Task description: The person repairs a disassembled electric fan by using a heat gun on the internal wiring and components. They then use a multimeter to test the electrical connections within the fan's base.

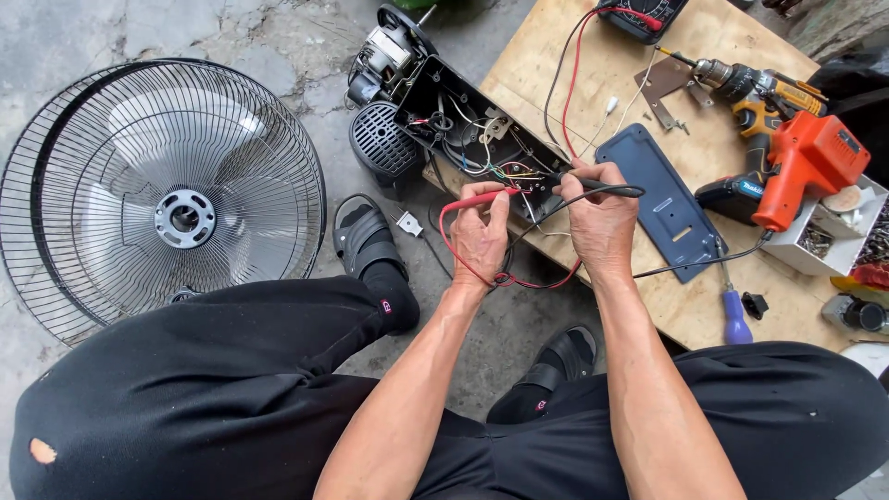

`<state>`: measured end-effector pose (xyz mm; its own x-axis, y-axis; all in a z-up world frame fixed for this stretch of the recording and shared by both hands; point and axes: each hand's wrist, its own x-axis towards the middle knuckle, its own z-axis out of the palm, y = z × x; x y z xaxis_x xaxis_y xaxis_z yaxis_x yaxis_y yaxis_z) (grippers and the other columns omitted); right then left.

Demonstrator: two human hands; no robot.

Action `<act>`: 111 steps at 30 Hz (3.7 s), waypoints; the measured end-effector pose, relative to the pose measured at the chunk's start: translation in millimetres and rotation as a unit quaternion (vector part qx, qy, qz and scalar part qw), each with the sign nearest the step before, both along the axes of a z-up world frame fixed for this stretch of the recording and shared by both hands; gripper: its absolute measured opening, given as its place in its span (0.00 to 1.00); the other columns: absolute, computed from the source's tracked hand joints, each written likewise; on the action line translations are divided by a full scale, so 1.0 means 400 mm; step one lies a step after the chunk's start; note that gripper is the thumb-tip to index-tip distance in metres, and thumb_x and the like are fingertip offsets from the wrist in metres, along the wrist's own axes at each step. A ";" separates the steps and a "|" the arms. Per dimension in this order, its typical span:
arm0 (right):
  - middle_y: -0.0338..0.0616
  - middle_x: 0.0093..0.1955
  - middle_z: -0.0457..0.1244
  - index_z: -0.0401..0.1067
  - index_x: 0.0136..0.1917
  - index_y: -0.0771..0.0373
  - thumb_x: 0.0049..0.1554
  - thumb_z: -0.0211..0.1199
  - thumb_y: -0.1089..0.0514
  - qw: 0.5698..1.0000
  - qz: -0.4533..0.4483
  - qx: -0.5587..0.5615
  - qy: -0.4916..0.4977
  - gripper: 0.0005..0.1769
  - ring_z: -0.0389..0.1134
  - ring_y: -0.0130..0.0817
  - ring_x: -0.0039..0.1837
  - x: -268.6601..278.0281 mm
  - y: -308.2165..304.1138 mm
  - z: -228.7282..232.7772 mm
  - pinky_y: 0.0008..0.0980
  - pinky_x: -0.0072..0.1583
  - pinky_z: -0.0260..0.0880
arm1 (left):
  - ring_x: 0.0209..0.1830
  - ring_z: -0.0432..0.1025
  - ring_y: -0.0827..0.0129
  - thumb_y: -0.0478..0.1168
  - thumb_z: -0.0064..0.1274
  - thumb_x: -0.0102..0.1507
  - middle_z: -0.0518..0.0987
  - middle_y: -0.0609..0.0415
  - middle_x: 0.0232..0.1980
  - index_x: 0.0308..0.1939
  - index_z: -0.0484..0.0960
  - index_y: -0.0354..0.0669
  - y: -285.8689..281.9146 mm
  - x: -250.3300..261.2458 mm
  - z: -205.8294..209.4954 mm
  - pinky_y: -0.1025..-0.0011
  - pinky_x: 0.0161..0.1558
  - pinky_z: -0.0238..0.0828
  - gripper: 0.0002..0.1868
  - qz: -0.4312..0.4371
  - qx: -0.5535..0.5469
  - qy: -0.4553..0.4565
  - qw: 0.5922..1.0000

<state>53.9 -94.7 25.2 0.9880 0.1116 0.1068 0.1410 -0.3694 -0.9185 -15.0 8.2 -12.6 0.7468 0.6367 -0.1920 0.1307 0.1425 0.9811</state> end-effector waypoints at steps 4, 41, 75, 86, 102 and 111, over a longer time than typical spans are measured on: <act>0.57 0.42 0.64 0.67 0.39 0.68 0.47 0.58 0.64 1.000 0.000 0.004 0.001 0.05 0.68 0.34 0.43 0.001 -0.003 -0.003 0.28 0.49 0.67 | 0.41 0.72 0.54 0.44 0.46 0.58 0.76 0.44 0.38 0.39 0.72 0.46 0.000 -0.005 0.011 0.66 0.42 0.71 0.09 -0.014 0.002 -0.015 1.000; 0.48 0.31 0.66 0.70 0.34 0.64 0.44 0.61 0.62 0.997 -0.058 -0.029 0.039 0.03 0.65 0.41 0.53 0.006 0.018 0.025 0.33 0.51 0.66 | 0.39 0.73 0.55 0.43 0.47 0.57 0.78 0.49 0.33 0.37 0.74 0.55 0.014 0.028 0.052 0.63 0.41 0.70 0.05 -0.075 0.111 0.041 0.990; 0.49 0.28 0.63 0.68 0.36 0.64 0.47 0.59 0.63 0.998 -0.014 -0.055 -0.018 0.02 0.67 0.36 0.44 0.011 -0.002 0.004 0.29 0.47 0.66 | 0.38 0.72 0.51 0.40 0.46 0.58 0.78 0.44 0.34 0.36 0.73 0.47 0.000 0.014 0.069 0.64 0.40 0.71 0.05 -0.035 0.088 0.003 0.996; 0.49 0.33 0.64 0.68 0.38 0.65 0.48 0.59 0.64 1.000 -0.001 -0.028 -0.014 0.04 0.67 0.36 0.50 -0.002 0.003 0.005 0.30 0.52 0.65 | 0.38 0.73 0.59 0.42 0.46 0.58 0.78 0.49 0.37 0.38 0.71 0.48 0.008 -0.008 -0.013 0.67 0.40 0.71 0.07 0.053 0.005 0.007 0.999; 0.48 0.31 0.64 0.68 0.37 0.66 0.47 0.59 0.64 0.999 -0.012 -0.027 -0.017 0.03 0.67 0.38 0.49 0.006 0.002 -0.003 0.31 0.50 0.66 | 0.41 0.73 0.57 0.41 0.48 0.58 0.78 0.48 0.37 0.39 0.73 0.47 0.002 0.001 0.015 0.67 0.42 0.70 0.07 0.041 0.005 0.012 0.999; 0.53 0.43 0.65 0.69 0.37 0.63 0.44 0.61 0.62 0.998 -0.057 0.000 0.015 0.05 0.66 0.43 0.48 0.004 0.003 -0.003 0.36 0.50 0.67 | 0.40 0.72 0.56 0.44 0.50 0.56 0.78 0.48 0.35 0.38 0.76 0.54 -0.004 0.016 0.008 0.64 0.42 0.69 0.07 0.021 0.061 0.060 0.996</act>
<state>55.5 -93.5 24.0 0.9970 -0.0024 0.0775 0.0707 -0.3811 -0.9218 -8.5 6.7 -9.5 0.6958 0.6903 -0.1982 0.2447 0.0316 0.9691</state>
